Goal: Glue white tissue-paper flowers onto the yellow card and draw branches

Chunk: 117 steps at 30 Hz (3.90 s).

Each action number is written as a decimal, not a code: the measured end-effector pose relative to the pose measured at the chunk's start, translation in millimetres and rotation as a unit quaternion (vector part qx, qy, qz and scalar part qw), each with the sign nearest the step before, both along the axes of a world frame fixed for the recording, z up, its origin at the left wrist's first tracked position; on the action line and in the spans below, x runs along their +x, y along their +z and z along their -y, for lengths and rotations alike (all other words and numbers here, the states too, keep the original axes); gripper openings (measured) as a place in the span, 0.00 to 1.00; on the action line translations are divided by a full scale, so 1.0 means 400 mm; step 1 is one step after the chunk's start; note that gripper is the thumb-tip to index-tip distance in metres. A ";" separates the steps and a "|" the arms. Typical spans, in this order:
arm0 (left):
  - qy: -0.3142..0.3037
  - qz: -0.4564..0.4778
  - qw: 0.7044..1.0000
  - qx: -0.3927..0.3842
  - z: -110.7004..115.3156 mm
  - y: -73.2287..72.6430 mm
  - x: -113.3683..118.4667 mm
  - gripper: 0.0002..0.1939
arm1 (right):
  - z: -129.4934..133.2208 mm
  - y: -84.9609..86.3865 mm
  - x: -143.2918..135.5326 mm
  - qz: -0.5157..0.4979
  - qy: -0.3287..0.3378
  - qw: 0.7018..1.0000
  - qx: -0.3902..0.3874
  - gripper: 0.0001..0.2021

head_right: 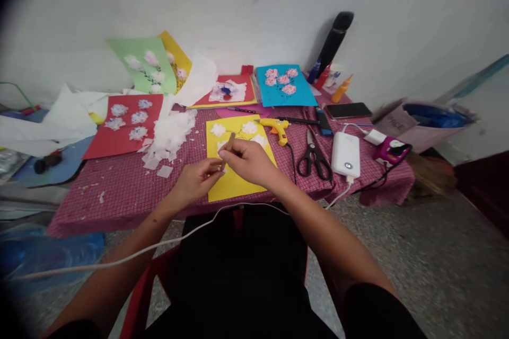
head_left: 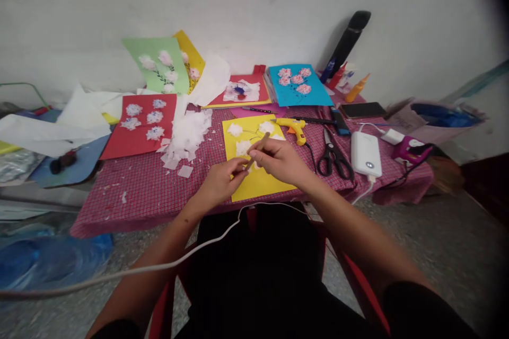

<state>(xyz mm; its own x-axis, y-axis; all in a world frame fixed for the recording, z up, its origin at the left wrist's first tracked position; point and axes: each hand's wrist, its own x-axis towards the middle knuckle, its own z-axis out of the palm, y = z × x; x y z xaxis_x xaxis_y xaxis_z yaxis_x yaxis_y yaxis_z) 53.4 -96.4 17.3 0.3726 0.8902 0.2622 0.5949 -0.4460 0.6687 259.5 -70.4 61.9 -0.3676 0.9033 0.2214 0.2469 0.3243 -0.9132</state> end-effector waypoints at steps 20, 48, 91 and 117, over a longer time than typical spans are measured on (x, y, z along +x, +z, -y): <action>-0.039 -0.106 0.994 -0.004 -0.113 -0.041 0.043 0.09 | -0.073 0.028 -0.021 0.346 -0.005 0.936 0.067 0.10; -0.030 -0.137 0.990 -0.019 -0.106 -0.030 0.047 0.10 | -0.055 0.005 0.006 0.205 -0.032 0.976 0.067 0.10; 0.178 0.286 0.915 -0.224 0.052 -0.008 -0.102 0.14 | 0.165 -0.047 -0.003 -0.064 -0.080 0.994 0.026 0.10; 0.094 0.327 0.892 -0.298 0.043 0.003 -0.018 0.14 | 0.084 -0.049 0.016 -0.187 -0.093 0.970 -0.123 0.17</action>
